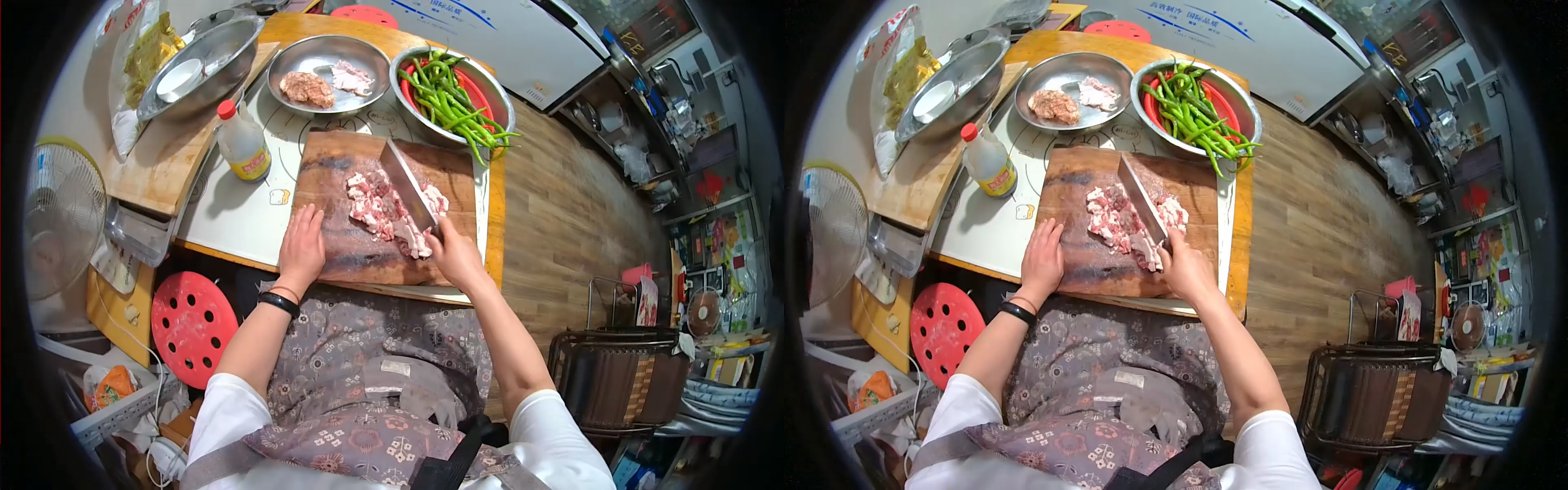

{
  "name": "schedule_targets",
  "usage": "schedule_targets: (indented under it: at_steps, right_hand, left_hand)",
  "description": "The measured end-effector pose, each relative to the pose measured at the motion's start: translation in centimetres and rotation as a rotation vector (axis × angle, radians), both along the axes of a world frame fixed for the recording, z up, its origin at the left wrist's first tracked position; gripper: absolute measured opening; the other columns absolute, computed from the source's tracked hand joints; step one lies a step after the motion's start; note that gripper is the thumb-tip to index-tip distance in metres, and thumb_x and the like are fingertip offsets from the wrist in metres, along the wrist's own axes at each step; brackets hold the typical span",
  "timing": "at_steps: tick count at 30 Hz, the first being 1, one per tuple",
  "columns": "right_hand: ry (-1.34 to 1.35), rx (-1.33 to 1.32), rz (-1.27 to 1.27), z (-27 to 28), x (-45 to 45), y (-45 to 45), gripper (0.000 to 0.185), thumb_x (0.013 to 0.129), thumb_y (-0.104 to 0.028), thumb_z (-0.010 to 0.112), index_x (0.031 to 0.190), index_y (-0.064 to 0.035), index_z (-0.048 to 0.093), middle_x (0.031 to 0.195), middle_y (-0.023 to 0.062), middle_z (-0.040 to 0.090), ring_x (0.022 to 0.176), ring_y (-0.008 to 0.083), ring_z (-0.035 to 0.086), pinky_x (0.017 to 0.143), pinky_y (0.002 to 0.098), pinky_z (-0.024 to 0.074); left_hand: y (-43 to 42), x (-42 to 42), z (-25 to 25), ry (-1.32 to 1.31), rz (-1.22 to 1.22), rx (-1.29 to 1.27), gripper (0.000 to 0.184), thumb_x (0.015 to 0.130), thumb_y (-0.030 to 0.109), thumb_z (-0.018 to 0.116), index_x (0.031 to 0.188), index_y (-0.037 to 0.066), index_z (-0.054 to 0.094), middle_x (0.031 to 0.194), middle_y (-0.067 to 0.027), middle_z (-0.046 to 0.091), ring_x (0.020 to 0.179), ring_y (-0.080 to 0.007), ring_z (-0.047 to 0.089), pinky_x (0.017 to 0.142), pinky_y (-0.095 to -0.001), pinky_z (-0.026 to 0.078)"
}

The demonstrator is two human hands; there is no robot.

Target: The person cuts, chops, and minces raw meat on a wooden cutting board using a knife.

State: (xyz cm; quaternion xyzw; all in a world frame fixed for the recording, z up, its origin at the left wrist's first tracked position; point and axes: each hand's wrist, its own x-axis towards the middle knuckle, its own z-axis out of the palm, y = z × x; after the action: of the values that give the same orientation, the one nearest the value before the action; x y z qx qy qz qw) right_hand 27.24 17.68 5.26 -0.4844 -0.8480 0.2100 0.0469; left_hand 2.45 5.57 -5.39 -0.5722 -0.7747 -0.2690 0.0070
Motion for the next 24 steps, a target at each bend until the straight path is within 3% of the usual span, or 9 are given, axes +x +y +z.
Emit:
schedule_targets:
  at_steps: [2,3,5,7,11,14,18,22,24]
  right_hand:
    - [0.337,0.097,-0.007,0.9,-0.3,-1.6,0.03,0.091,-0.027,0.049,0.115,-0.0112,0.04,0.077,0.0233,0.063,0.073,0.0444,0.06,0.064,0.0536,0.0457]
    - [0.332,0.094,-0.002,0.3,-0.5,-1.6,0.03,0.091,-0.027,0.049,0.115,-0.0112,0.04,0.077,0.0233,0.063,0.073,0.0444,0.06,0.064,0.0536,0.0457]
    - [-0.066,0.009,-0.036,-2.2,0.0,-0.9,0.032,0.091,-0.028,0.051,0.118,-0.0121,0.043,0.08,0.0213,0.065,0.074,0.0437,0.061,0.065,0.0528,0.0463]
    - [-0.175,0.015,-0.007,-2.2,0.5,0.3,0.035,0.091,-0.028,0.052,0.121,-0.0133,0.045,0.082,0.0195,0.065,0.074,0.043,0.061,0.065,0.0527,0.0463]
    - [0.488,0.242,-0.044,0.5,-0.1,-1.7,0.032,0.091,-0.027,0.051,0.119,-0.0129,0.044,0.08,0.0207,0.064,0.074,0.0427,0.061,0.063,0.0513,0.0469]
    - [-0.065,0.077,-0.024,-2.4,1.0,-0.1,0.03,0.092,-0.027,0.051,0.117,-0.0126,0.043,0.077,0.0205,0.064,0.072,0.0427,0.061,0.062,0.0508,0.0461]
    - [0.285,0.06,-0.068,1.9,0.5,-1.1,0.033,0.092,-0.03,0.05,0.119,-0.0126,0.043,0.077,0.0213,0.064,0.073,0.0444,0.061,0.062,0.0515,0.0455]
    - [-0.093,0.021,-0.041,-1.7,0.4,-0.8,0.035,0.091,-0.028,0.051,0.122,-0.0126,0.043,0.081,0.0206,0.065,0.075,0.0432,0.061,0.064,0.0506,0.0469]
    - [0.014,0.004,-0.029,-0.8,1.1,-0.3,0.036,0.091,-0.027,0.051,0.123,-0.0126,0.043,0.083,0.0217,0.065,0.076,0.0431,0.061,0.065,0.0507,0.0471]
  left_hand:
    - [-0.3,0.2,0.1,-0.03,-0.005,-0.009,0.041,0.083,0.008,0.051,0.124,0.003,0.049,0.133,-0.0147,0.045,0.126,-0.0307,0.039,0.107,-0.0407,0.03]
    - [-0.5,0.3,0.0,-0.035,0.001,-0.011,0.041,0.083,0.008,0.051,0.124,0.003,0.049,0.133,-0.0147,0.045,0.126,-0.0307,0.039,0.107,-0.0407,0.03]
    - [-0.4,0.4,0.2,-0.007,0.0,-0.006,0.042,0.083,0.008,0.051,0.124,0.003,0.048,0.133,-0.0143,0.045,0.126,-0.0306,0.039,0.107,-0.0404,0.03]
    - [-0.5,0.4,0.2,0.0,-0.015,-0.01,0.042,0.083,0.007,0.052,0.124,0.003,0.048,0.133,-0.0144,0.045,0.126,-0.0305,0.039,0.107,-0.0404,0.03]
    - [-0.4,0.2,-0.1,-0.03,-0.004,0.012,0.043,0.082,0.007,0.052,0.124,0.003,0.048,0.133,-0.0147,0.045,0.126,-0.0306,0.039,0.107,-0.0404,0.03]
    - [-0.4,0.3,0.0,0.0,-0.008,-0.005,0.043,0.082,0.007,0.052,0.124,0.003,0.048,0.133,-0.0149,0.045,0.126,-0.0307,0.039,0.108,-0.0404,0.029]
    - [-0.5,0.2,-0.1,-0.02,-0.007,0.012,0.043,0.082,0.007,0.052,0.124,0.003,0.048,0.133,-0.0149,0.044,0.126,-0.031,0.039,0.108,-0.0405,0.029]
    - [-0.2,0.3,0.2,-0.011,-0.003,0.007,0.043,0.082,0.007,0.051,0.124,0.003,0.048,0.133,-0.0148,0.045,0.126,-0.0311,0.039,0.107,-0.0408,0.029]
    - [0.0,0.0,0.0,0.007,0.001,0.004,0.043,0.082,0.007,0.051,0.124,0.003,0.048,0.133,-0.0147,0.045,0.126,-0.0311,0.039,0.107,-0.0409,0.03]
